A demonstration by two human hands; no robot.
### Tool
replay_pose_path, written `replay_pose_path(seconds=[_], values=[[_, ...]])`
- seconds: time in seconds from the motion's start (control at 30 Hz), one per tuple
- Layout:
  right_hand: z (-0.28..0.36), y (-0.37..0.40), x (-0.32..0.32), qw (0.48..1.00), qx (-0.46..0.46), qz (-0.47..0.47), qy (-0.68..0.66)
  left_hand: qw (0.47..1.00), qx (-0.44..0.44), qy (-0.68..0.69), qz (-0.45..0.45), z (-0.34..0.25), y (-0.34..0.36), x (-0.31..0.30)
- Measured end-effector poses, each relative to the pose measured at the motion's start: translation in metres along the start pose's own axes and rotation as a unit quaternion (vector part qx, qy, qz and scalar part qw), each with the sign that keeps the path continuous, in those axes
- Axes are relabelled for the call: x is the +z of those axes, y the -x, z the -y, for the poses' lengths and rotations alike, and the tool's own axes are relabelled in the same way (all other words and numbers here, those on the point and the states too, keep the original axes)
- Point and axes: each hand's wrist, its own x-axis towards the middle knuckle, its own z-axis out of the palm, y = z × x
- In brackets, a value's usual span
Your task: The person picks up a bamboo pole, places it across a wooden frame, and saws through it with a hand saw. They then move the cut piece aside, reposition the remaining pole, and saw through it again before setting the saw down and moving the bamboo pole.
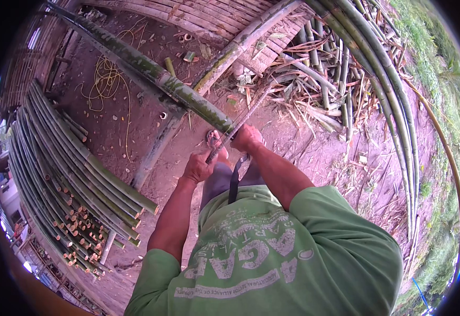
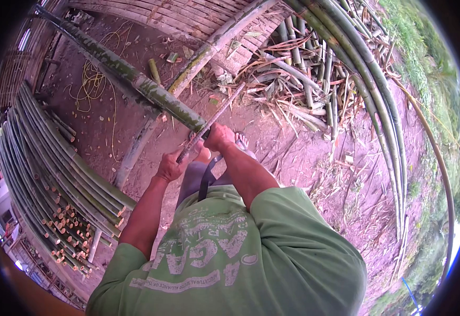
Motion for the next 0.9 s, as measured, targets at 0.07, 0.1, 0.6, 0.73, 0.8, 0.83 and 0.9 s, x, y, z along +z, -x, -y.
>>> replay_pose_path(seconds=[0.07,0.1,0.6,0.73,0.8,0.83,0.9], values=[[0.001,-0.001,-0.001,1.000,0.004,0.003,0.003,1.000,-0.006,-0.018,0.001,-0.003,0.003,0.007],[0.002,0.004,-0.001,1.000,0.003,-0.002,0.004,0.998,-0.017,-0.053,0.005,-0.019,-0.003,0.007],[-0.014,-0.022,-0.019,0.997,-0.013,0.070,0.006,0.990,-0.093,-0.097,0.044,-0.043,-0.037,0.000],[-0.017,-0.028,-0.008,0.998,-0.003,0.062,0.030,0.987,-0.116,-0.079,0.075,-0.012,-0.081,0.039],[-0.007,-0.010,-0.016,0.997,0.023,0.065,0.030,0.995,-0.023,-0.084,0.055,0.004,-0.063,0.038],[-0.001,-0.007,-0.021,0.997,0.033,0.063,0.032,0.995,-0.006,-0.087,0.045,0.012,-0.058,0.039],[-0.005,-0.011,-0.020,0.997,0.019,0.068,0.020,0.995,0.029,-0.094,0.026,0.018,-0.051,0.034]])
